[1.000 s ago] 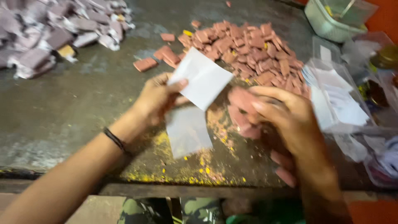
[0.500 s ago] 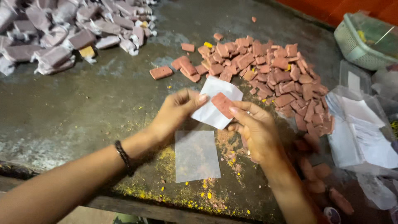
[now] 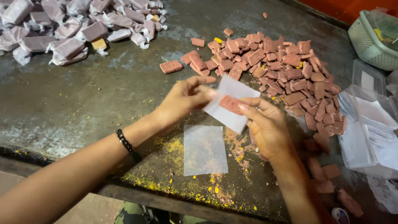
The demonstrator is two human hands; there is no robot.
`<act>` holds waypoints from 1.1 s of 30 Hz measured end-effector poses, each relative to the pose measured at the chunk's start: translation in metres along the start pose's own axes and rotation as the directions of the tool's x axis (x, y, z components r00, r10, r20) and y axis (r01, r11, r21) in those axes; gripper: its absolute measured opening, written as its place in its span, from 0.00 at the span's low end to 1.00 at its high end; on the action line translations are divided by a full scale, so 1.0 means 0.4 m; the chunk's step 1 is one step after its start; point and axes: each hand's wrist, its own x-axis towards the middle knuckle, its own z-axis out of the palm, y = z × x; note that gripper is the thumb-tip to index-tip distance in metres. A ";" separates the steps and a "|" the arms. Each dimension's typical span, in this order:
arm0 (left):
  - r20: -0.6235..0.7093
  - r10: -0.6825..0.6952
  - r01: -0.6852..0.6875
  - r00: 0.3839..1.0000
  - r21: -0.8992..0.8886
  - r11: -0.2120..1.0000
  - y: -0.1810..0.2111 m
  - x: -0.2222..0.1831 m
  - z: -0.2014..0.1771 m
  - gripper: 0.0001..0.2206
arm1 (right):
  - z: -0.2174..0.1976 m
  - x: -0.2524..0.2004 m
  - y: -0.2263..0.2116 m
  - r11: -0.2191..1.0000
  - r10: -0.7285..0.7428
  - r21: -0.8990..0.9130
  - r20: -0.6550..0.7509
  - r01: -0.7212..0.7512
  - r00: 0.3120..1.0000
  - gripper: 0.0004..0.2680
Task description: The person wraps individual rectangular pieces of candy in small squares of paper by hand, folding the paper around each piece.
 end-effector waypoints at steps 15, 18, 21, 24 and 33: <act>0.033 0.003 -0.001 0.999 -0.050 0.999 0.000 0.019 -0.010 0.26 | -0.010 -0.002 0.006 0.999 0.030 -0.035 -0.041 -0.032 0.999 0.12; -0.008 -0.008 0.008 1.000 -0.035 0.999 0.009 0.007 -0.011 0.23 | -0.002 -0.024 -0.017 0.999 0.025 -0.040 -0.072 -0.028 0.997 0.12; -0.024 -0.015 0.016 1.000 0.006 1.000 0.007 0.014 -0.011 0.21 | 0.000 -0.014 -0.021 0.999 -0.011 -0.036 -0.116 0.007 0.993 0.11; -0.041 -0.023 0.024 0.999 0.031 0.999 0.008 0.015 -0.014 0.20 | -0.014 0.010 0.005 0.999 0.013 -0.038 -0.118 -0.017 0.993 0.11; -0.136 0.024 0.006 0.990 0.216 0.976 -0.007 0.034 -0.049 0.10 | -0.029 0.014 0.011 0.999 0.031 -0.034 -0.146 -0.037 0.989 0.11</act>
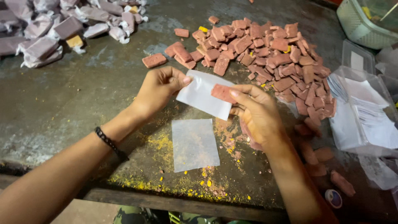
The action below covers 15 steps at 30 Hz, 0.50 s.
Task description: The person wraps individual rectangular pieces of candy in small squares of paper by hand, folding the paper around each piece.
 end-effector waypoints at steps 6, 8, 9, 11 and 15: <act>0.062 -0.044 0.043 0.997 0.025 0.999 0.009 -0.010 0.016 0.13 | 0.010 -0.023 -0.024 1.000 -0.014 -0.027 -0.016 0.014 1.000 0.11; 0.068 -0.062 0.069 0.996 -0.097 0.993 0.011 -0.015 0.023 0.20 | -0.008 0.000 -0.001 0.999 -0.024 -0.040 0.012 0.024 1.000 0.11; 0.057 -0.088 0.095 0.995 -0.141 0.985 0.015 -0.017 0.025 0.21 | -0.005 0.000 -0.003 0.999 -0.027 -0.028 0.003 0.027 1.000 0.11; 0.038 -0.116 0.121 0.993 -0.185 0.975 0.022 -0.025 0.021 0.22 | 0.003 -0.006 -0.008 1.000 -0.026 -0.016 0.001 0.026 1.000 0.11; 0.070 -0.100 0.108 0.993 -0.119 0.987 0.013 -0.029 0.026 0.21 | 0.009 -0.007 -0.006 0.999 0.045 0.009 0.019 -0.045 0.999 0.11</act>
